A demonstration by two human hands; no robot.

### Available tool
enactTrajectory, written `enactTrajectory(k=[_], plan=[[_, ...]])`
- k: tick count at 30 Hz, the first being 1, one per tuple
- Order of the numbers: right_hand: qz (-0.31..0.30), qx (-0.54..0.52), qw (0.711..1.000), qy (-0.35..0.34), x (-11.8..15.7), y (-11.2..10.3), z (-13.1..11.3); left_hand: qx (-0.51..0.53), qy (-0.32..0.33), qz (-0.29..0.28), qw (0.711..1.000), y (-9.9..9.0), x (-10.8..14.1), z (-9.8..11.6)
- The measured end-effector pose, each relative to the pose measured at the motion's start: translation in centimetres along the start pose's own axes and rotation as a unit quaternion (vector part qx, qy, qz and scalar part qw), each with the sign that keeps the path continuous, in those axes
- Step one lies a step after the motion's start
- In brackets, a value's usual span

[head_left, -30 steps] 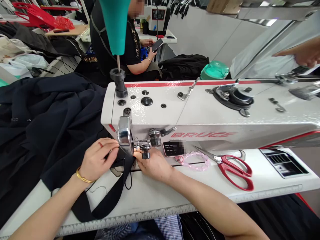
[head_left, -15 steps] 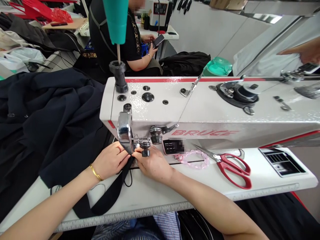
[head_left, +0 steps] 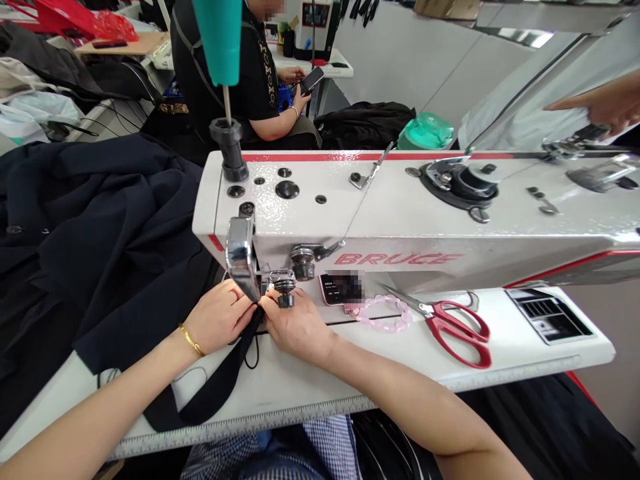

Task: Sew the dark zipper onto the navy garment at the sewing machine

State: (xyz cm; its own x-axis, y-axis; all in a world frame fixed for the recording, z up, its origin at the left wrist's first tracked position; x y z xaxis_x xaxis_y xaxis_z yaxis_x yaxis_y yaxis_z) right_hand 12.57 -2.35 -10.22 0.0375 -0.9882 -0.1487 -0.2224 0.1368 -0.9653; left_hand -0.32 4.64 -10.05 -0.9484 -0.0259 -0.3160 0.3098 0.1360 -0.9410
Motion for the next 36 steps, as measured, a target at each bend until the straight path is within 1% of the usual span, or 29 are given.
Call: enactTrajectory(k=[6,16,21,26,36], plan=[[0.025,0.011,1.000,-0.007,0.43,-0.03,-0.13,-0.008,0.007,-0.011,1.000,-0.05,0.01,0.12],[0.033,0.015,0.999,-0.001,0.41,-0.09,-0.34,-0.010,0.015,0.009,1.000,-0.36,-0.47,0.28],[0.029,0.018,0.999,-0.004,0.45,-0.02,-0.27,-0.005,0.022,0.018,1.000,-0.60,-0.49,0.41],[0.013,0.012,1.000,-0.003,0.49,-0.07,-0.16,-0.009,0.024,0.020,0.999,-0.73,-0.49,0.43],[0.011,0.020,1.000,0.008,0.25,0.16,-0.07,-0.042,0.009,0.004,0.999,-0.44,-0.66,-0.08]])
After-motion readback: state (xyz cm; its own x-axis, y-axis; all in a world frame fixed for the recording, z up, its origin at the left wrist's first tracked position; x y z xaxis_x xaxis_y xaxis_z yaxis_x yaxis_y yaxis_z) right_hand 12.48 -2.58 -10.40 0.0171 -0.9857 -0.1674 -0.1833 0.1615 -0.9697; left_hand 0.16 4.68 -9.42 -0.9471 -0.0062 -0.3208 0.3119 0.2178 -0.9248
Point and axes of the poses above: each hand's wrist, its own x-axis away from the middle knuckle, its own y-axis out of the palm, z = x × y, the point moved 3 cm from there along -x, towards the middle knuckle, and after that the axes turned 15 degrees about y, right-handed, at the moved point
